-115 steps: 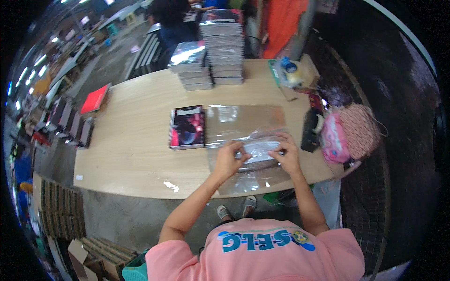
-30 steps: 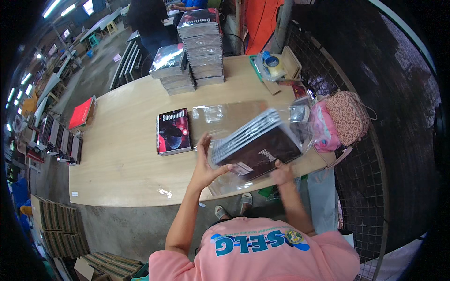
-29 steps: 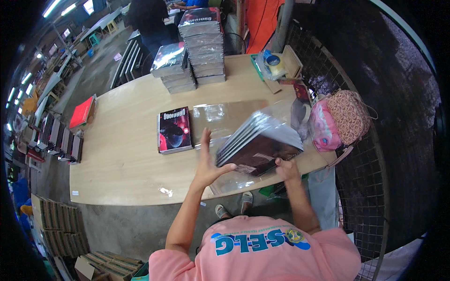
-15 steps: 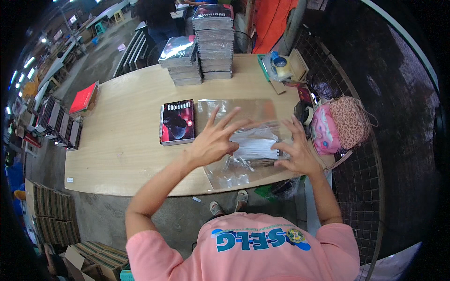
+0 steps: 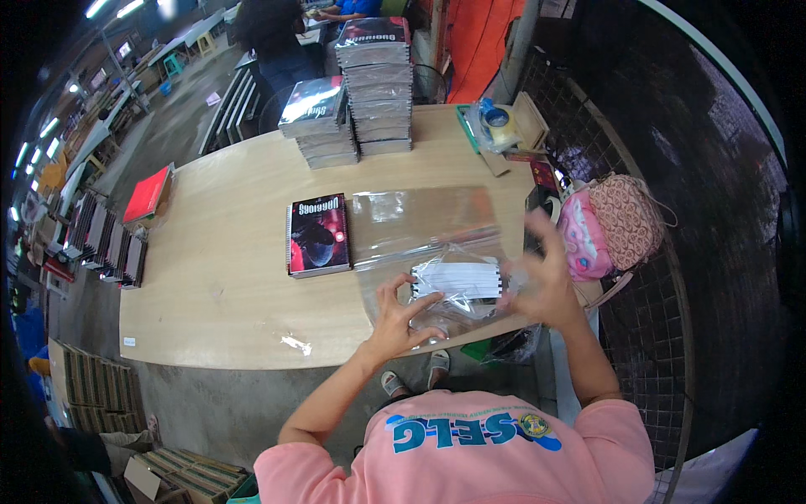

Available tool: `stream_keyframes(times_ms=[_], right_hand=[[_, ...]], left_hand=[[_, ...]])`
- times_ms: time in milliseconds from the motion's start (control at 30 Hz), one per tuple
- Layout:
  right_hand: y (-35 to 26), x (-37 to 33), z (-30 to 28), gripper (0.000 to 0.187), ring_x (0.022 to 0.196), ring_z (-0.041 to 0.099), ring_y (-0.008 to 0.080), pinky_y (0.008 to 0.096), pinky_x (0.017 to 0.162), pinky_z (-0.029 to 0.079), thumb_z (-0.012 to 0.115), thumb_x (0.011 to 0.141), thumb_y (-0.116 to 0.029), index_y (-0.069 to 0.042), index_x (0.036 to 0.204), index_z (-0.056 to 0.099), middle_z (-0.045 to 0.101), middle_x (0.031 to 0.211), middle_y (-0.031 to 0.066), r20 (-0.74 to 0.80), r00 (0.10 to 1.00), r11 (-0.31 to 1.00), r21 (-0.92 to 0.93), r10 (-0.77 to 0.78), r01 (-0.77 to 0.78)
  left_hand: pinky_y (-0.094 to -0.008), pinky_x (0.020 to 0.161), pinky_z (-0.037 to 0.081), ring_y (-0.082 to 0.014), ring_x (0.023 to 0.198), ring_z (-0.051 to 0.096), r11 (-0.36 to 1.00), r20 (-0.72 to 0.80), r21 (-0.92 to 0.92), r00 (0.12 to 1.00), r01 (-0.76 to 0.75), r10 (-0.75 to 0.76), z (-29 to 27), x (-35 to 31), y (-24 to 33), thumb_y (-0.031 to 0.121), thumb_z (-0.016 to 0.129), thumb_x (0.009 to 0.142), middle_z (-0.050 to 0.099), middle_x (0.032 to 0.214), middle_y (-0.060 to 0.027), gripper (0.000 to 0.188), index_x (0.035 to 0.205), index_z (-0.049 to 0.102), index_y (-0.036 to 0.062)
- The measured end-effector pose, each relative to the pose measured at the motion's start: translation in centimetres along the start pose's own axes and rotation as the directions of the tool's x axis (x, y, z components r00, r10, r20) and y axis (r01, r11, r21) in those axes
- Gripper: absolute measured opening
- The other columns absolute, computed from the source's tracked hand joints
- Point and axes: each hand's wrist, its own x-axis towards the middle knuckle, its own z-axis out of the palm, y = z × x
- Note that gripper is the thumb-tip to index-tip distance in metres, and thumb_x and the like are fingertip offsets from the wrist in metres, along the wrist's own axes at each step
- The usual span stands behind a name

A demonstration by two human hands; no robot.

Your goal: The person places a stack of notebooks into a plastic bag, folds the edges of the bag, and applies tape using a dispenser.

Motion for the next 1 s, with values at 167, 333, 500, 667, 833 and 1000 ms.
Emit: stream_keyframes(times_ms=[167, 333, 500, 667, 833, 1000], right_hand=[[5.4, 3.9, 0.4, 0.043, 0.122, 0.050, 0.0391, 0.0495, 0.100, 0.039, 0.080, 0.067, -0.028, -0.008, 0.103, 0.070, 0.059, 0.125, 0.0136, -0.056, 0.994, 0.900, -0.421, 0.095, -0.110], [0.4, 5.3, -5.6, 0.040, 0.098, 0.065, 0.0284, 0.0437, 0.078, 0.049, 0.073, 0.072, -0.024, -0.012, 0.110, 0.066, 0.064, 0.111, 0.0078, 0.602, 0.763, 0.929, -0.092, -0.235, 0.358], [4.4, 5.0, -1.7, 0.016, 0.079, 0.068, 0.0278, 0.0430, 0.065, 0.053, 0.063, 0.079, -0.014, -0.013, 0.095, 0.065, 0.062, 0.110, 0.0079, 0.745, 0.628, 0.809, -0.218, -0.223, 0.545], [6.0, 5.9, 2.2, 0.011, 0.090, 0.066, 0.0274, 0.0469, 0.072, 0.051, 0.071, 0.073, -0.017, -0.013, 0.083, 0.067, 0.059, 0.113, 0.0053, 0.746, 0.620, 0.938, 0.015, -0.241, 0.346], [4.6, 6.1, 5.7, 0.019, 0.120, 0.049, 0.0314, 0.0514, 0.098, 0.042, 0.079, 0.066, -0.021, -0.015, 0.082, 0.070, 0.057, 0.114, 0.0065, 0.477, 0.778, 0.892, 0.027, -0.409, 0.452], [6.9, 3.3, 9.6, 0.033, 0.133, 0.041, 0.0373, 0.0507, 0.110, 0.035, 0.084, 0.064, -0.025, -0.017, 0.093, 0.072, 0.045, 0.139, 0.0143, 0.273, 0.901, 0.940, 0.153, -0.336, 0.304]], left_hand=[[-0.0519, 0.101, 0.028, -0.0345, 0.124, 0.043, 0.973, 0.373, 0.093, 0.914, -0.209, 0.161, -2.7, 3.1, 0.0, 0.064, 0.067, 0.073, 0.047, 0.136, -0.0109, 0.065, 0.126, 0.063, 0.0267], [-0.0600, 0.108, 0.024, -0.0306, 0.137, 0.037, 0.937, 0.455, 0.038, 0.841, -0.346, 0.292, -3.4, 4.8, -1.1, 0.068, 0.064, 0.075, 0.036, 0.153, -0.0117, 0.073, 0.136, 0.055, 0.0275], [-0.0611, 0.113, 0.021, -0.0337, 0.140, 0.034, 0.868, 0.566, 0.131, 0.755, -0.478, 0.330, -4.0, 6.2, -0.9, 0.069, 0.063, 0.073, 0.030, 0.156, -0.0139, 0.082, 0.143, 0.047, 0.0273], [-0.0615, 0.113, 0.023, -0.0382, 0.142, 0.029, 0.811, 0.672, -0.138, 0.548, -0.568, 0.498, -5.0, 10.0, -2.0, 0.067, 0.070, 0.064, 0.026, 0.156, -0.0155, 0.091, 0.145, 0.043, 0.0358], [-0.0620, 0.113, 0.023, -0.0415, 0.143, 0.025, 0.834, 0.682, -0.147, 0.556, -0.532, 0.475, -4.2, 10.0, -1.0, 0.061, 0.078, 0.052, 0.028, 0.153, -0.0195, 0.097, 0.142, 0.046, 0.0429], [-0.0660, 0.112, 0.020, -0.0419, 0.144, 0.022, 0.836, 0.686, -0.057, 0.587, -0.545, 0.430, -3.3, 9.4, -1.0, 0.056, 0.082, 0.051, 0.028, 0.153, -0.0197, 0.097, 0.141, 0.047, 0.0430]])
